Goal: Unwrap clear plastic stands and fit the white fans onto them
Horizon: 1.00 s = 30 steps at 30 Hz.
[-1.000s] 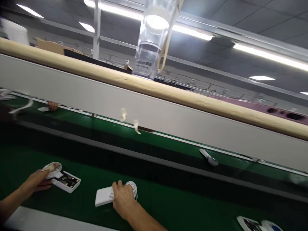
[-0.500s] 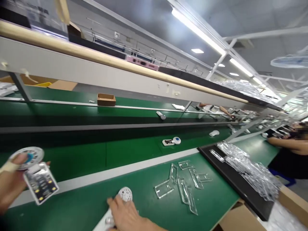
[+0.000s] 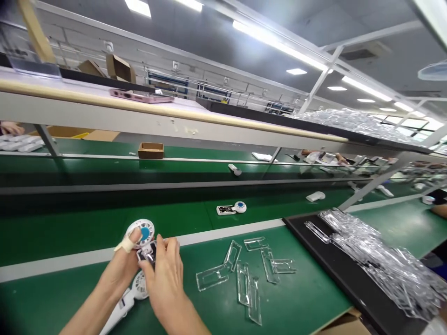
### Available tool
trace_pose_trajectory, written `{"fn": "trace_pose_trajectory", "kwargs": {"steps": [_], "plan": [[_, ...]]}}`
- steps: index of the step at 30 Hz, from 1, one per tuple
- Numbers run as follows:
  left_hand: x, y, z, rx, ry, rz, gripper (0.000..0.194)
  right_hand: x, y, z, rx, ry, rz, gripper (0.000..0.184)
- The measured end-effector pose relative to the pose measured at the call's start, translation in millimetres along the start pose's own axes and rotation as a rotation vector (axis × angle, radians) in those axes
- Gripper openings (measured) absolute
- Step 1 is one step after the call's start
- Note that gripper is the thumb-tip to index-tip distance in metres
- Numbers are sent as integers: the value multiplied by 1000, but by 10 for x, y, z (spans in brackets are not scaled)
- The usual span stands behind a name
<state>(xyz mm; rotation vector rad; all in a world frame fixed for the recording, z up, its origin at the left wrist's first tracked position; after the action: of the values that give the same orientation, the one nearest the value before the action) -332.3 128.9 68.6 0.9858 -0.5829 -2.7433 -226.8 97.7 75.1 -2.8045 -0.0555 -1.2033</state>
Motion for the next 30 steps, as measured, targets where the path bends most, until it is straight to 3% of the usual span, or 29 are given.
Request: {"fn": "trace_pose_trajectory", "kwargs": {"steps": [4,8,12,15,18,21,23,25,27,30], "plan": [[-312,61,-281,-18,-11,-2,44,60,27,191,-17,89,69,52],[-486,23,-482,-61,-27,78,41,144,110,480,30,184,82,53],[-620,14,-663,-42,12,120,37,339,200,769,-7,172,-54,59],[-693,27,-813,-19,12,-5,49,496,214,927,-38,132,-109,65],[-711,19,-970,128,-75,-88,56,566,217,1042,23,145,-49,67],[-699,-11,-1091,250,-216,-89,51,588,253,1131,78,191,-26,71],[-701,-26,-1135,204,-260,-41,50,625,273,1191,72,154,-13,66],[-724,-19,-1158,84,-257,19,51,672,254,1271,5,17,70,54],[-768,12,-1174,-46,-252,49,50,678,177,1377,-150,-219,174,42],[-846,47,-1219,-172,-340,31,49,578,-11,1531,-447,-591,296,48]]}}
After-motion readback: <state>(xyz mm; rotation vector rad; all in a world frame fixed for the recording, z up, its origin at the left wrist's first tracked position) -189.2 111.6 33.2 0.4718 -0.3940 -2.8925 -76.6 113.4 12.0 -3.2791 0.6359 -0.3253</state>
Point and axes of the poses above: each hand's wrist, its own y-axis away from the middle knuckle, its own x-axis out of the back of the hand, z = x × y, the point moved 1 cm from there along -y, towards the middle knuckle
